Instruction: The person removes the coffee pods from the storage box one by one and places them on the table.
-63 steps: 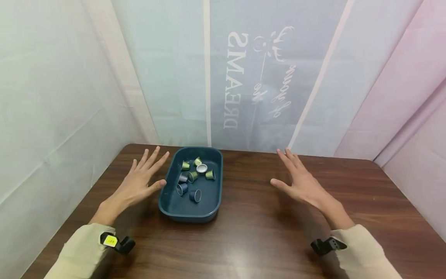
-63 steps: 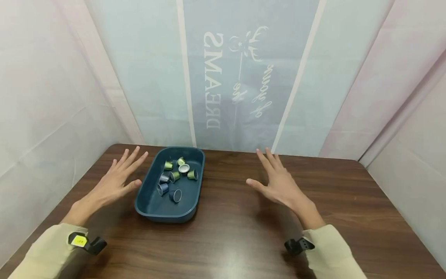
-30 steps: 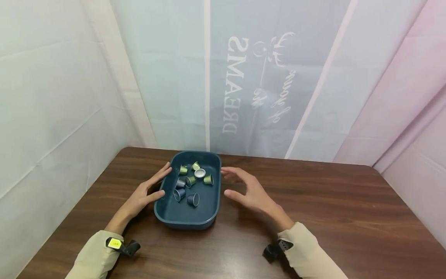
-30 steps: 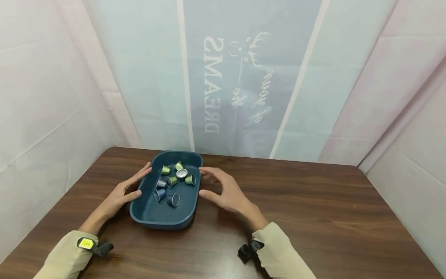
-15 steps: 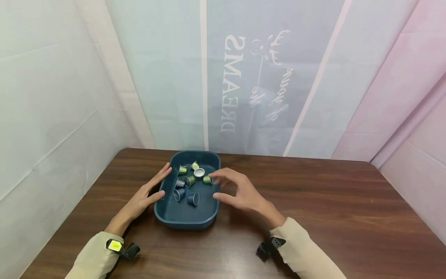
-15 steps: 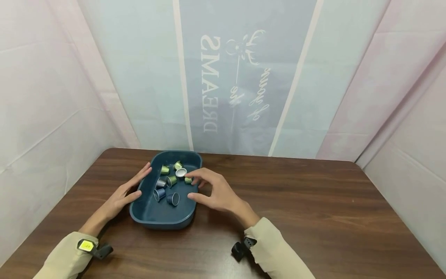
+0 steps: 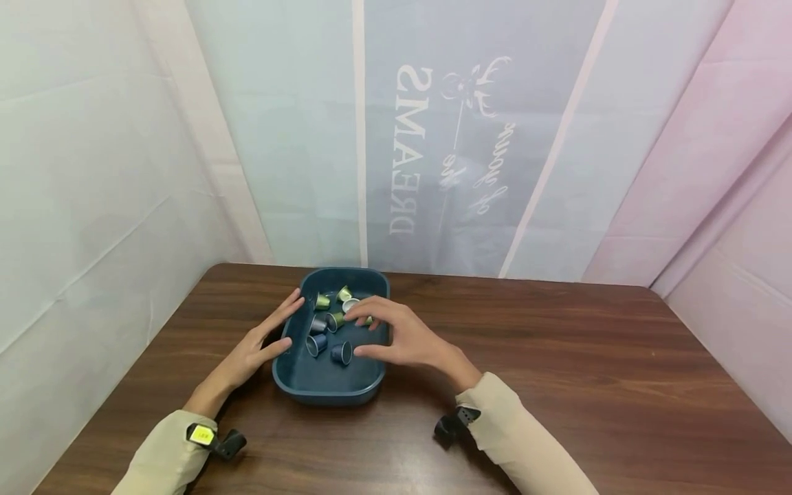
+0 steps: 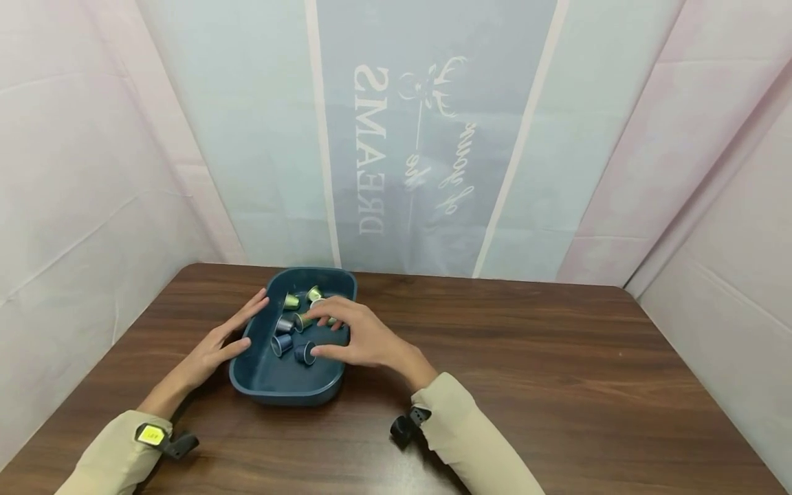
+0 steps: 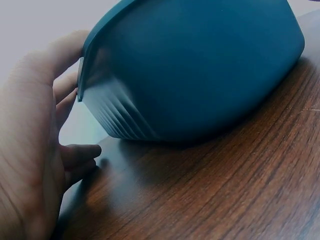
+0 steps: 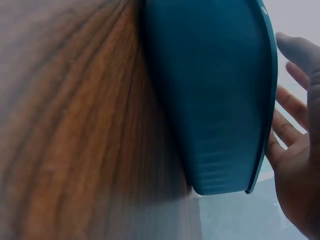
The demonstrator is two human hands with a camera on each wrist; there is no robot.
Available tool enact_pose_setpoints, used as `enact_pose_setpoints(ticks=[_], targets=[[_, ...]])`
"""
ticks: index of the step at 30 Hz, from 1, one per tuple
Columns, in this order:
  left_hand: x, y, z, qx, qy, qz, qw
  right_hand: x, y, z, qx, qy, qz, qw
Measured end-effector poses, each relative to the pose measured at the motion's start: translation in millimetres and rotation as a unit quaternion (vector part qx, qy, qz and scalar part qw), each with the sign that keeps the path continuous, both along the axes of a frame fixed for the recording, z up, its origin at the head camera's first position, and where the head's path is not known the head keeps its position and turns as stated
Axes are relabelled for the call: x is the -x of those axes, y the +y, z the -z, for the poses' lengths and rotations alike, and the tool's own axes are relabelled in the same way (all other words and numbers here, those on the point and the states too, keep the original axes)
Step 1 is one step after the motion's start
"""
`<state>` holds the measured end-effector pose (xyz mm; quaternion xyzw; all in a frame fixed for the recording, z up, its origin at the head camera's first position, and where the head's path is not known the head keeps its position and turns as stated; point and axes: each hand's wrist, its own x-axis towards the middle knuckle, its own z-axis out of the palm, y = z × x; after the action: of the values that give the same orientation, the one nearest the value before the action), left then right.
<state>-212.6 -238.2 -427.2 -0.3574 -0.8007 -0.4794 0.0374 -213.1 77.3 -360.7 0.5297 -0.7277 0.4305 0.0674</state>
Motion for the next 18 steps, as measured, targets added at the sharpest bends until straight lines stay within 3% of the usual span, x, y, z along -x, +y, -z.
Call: enact_pose_setpoints(ticks=[5, 13, 18], targets=[[-0.3, 0, 0.7, 0.008, -0.001, -0.007, 0.9999, 18.4, -3, 15.2, -0.072, 0.004, -0.034, 0.997], [0.2, -1, -1.6, 0.009, 0.0, -0.008, 0.9999, 31.5, -4, 1.0, -0.147, -0.006, -0.089, 0.985], [-0.5, 0, -1.9, 0.008, -0.004, -0.005, 1.0, 37.8, -10, -2.7, -0.213, -0.006, -0.102, 0.972]])
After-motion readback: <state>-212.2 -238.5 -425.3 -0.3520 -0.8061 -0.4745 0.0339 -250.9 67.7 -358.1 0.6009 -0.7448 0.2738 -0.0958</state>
